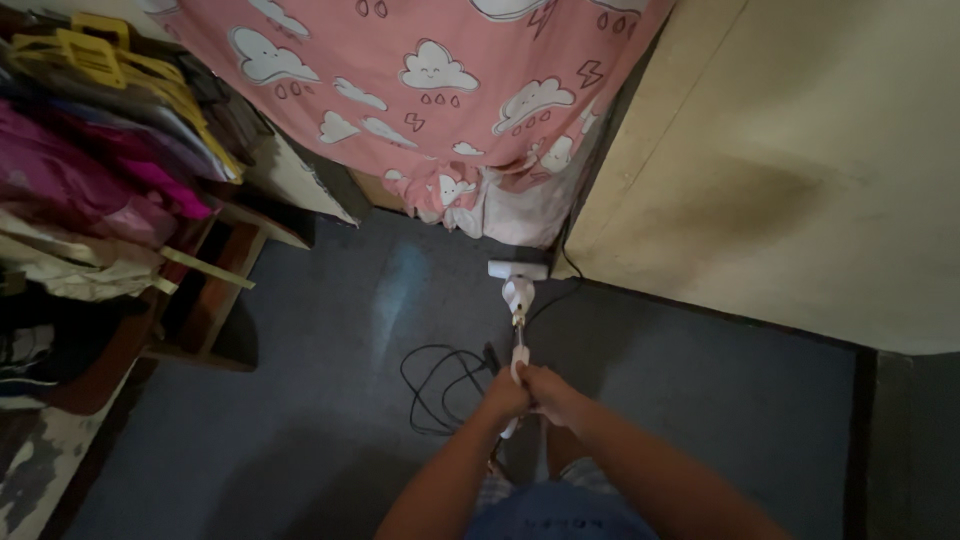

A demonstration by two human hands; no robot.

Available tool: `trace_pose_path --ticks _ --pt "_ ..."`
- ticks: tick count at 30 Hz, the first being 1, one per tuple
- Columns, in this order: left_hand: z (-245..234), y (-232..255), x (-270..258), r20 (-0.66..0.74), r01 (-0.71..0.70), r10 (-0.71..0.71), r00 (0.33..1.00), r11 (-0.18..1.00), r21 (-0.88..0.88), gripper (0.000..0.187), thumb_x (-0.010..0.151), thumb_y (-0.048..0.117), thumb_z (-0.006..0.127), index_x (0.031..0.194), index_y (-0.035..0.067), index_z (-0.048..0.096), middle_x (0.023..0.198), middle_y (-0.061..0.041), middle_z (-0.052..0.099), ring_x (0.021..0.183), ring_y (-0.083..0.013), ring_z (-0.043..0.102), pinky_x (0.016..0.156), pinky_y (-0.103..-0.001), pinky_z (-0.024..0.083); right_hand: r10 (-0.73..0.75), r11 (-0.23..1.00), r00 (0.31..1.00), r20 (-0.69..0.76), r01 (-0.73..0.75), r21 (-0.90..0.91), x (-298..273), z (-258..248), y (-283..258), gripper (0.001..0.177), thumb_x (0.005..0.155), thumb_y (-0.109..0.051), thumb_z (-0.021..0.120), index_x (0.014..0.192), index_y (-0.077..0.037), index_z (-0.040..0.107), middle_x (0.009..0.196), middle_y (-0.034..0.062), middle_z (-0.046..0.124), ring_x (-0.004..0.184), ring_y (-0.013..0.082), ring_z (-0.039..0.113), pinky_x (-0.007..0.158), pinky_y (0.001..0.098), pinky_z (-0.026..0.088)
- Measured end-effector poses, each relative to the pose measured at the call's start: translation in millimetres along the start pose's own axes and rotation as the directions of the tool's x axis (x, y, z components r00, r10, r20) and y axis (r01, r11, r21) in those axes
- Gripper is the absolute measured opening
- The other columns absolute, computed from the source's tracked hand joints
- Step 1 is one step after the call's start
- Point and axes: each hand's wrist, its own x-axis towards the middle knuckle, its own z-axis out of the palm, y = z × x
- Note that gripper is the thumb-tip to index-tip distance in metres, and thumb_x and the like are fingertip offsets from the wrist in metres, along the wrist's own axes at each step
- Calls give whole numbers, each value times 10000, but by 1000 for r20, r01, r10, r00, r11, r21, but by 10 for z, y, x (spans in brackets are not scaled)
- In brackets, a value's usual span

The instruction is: The person cleans the floor using a handheld vacuum cleaner, moving it across the open floor space and near the edges of furniture.

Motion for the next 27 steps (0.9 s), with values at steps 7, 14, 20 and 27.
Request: trace_pose_path --ticks 7,14,20,27 --pt "57 75 590 -25 -117 122 992 984 137 333 835 92 730 1131 -12 618 960 -227 716 842 -323 728 653 -406 554 -26 995 1000 9 25 95 84 -182 -70 592 1029 -532 431 1330 -48 588 1268 157 658 1131 296 638 986 453 487" --pt "-58 116 641 83 -122 121 989 993 1 207 785 48 752 958 -56 706 778 -177 722 658 -265 705 538 -415 529 -98 988 995 27 94 119 268 -272 -52 586 1056 -577 493 1274 -44 600 1117 153 635 989 285 633 935 449 483" --pt "29 -180 276 88 -73 72 994 997 6 254 831 168 707 978 -40 708 801 -186 738 656 -293 720 525 -419 526 -105 987 994 0 105 119 238 -162 253 438 1005 -482 493 1251 -150 635 1153 74 704 1011 226 678 956 427 514" --pt "-138 -432 -311 85 -210 198 977 961 179 343 764 173 810 1024 -31 715 879 -167 737 796 -291 734 683 -408 568 -44 996 999 9 44 72 116 44 623 361 1067 -372 610 1191 -35 649 1007 102 626 855 242 600 828 439 530"
